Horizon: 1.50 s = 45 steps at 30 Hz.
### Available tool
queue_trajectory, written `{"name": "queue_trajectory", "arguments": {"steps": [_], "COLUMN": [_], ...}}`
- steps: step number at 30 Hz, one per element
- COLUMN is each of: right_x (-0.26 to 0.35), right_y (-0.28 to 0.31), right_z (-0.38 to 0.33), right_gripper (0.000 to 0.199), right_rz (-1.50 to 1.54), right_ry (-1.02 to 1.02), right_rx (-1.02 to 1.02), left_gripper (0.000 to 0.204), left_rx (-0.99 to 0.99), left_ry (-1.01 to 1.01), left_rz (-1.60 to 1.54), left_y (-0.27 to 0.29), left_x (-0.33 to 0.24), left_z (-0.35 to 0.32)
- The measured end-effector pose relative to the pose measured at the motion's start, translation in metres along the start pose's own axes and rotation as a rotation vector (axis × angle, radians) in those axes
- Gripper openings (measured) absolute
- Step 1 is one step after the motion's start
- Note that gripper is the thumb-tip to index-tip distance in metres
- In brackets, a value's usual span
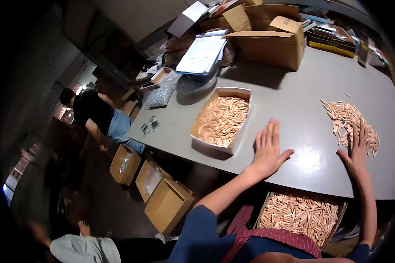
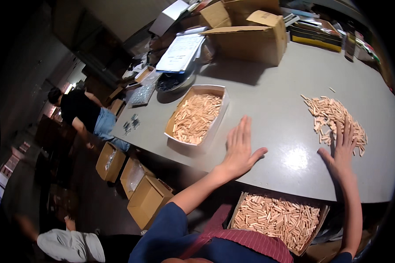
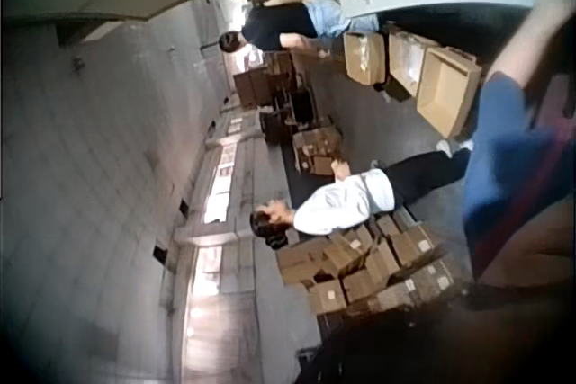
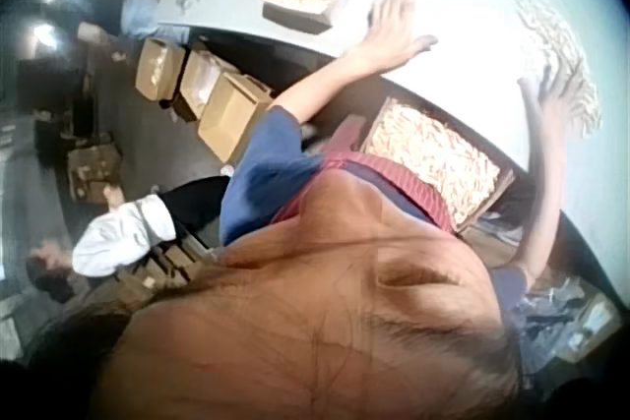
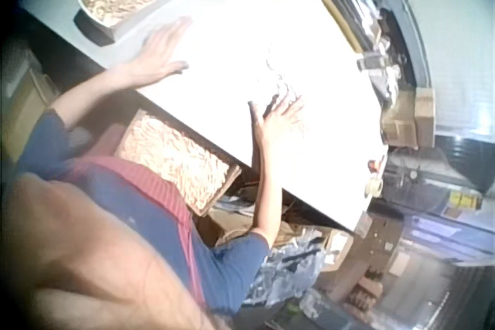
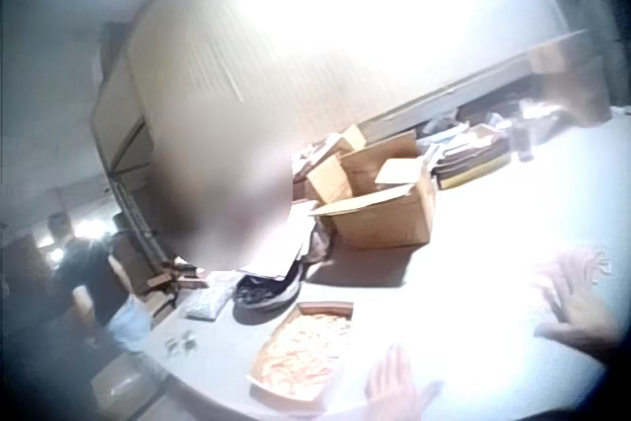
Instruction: The person sorts small cylindrical wooden corks on a table, gathering them into piles and transferring them into a cardboard box. The person repeatedly scoops corks from the table and places them into the box, occasionally adjusting the pile on the table.
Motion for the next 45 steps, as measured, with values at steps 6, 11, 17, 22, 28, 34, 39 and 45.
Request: {"name": "queue_trajectory", "arguments": {"steps": [6, 11, 17, 22, 28, 34, 39, 45], "right_x": [0.044, 0.063, 0.11, 0.138, 0.138, 0.1, 0.102, 0.111], "right_y": [-0.027, -0.029, -0.014, -0.002, 0.008, 0.017, 0.016, 0.018], "right_z": [0.075, 0.072, 0.036, 0.004, -0.025, -0.031, -0.03, -0.01], "right_gripper": [0.079, 0.07, 0.072, 0.076, 0.081, 0.087, 0.092, 0.088], "right_rz": [-0.029, 0.031, 0.095, 0.107, 0.116, 0.04, 0.074, 0.199], "right_ry": [0.009, 0.166, 0.285, 0.407, 0.489, 0.294, 0.342, 0.545], "right_rx": [0.229, 0.223, 0.276, 0.242, 0.262, 0.296, 0.337, 0.26], "left_gripper": [0.094, 0.083, 0.078, 0.077, 0.078, 0.078, 0.083, 0.085], "left_rx": [0.045, 0.145, 0.171, 0.19, 0.207, 0.25, 0.382, 0.39], "left_ry": [0.059, 0.061, 0.025, 0.059, 0.043, -0.031, -0.065, -0.169], "left_rz": [-0.017, -0.043, 0.044, -0.006, -0.073, -0.016, 0.026, -0.015], "left_y": [-0.005, -0.013, -0.018, -0.013, -0.005, -0.009, -0.025, -0.06], "left_x": [0.01, 0.005, 0.006, 0.002, -0.004, -0.009, -0.011, -0.015], "left_z": [-0.01, 0.0, -0.004, 0.002, 0.006, 0.007, 0.015, 0.06]}}
Point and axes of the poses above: each hand's wrist, its own z-axis towards the middle knuckle, its own y-axis out of the back of the hand, x = y × z, the point moved 8 cm from there along z, towards the middle knuckle, and after that the axes turned 14 degrees about -y, right-handed, at the moved point
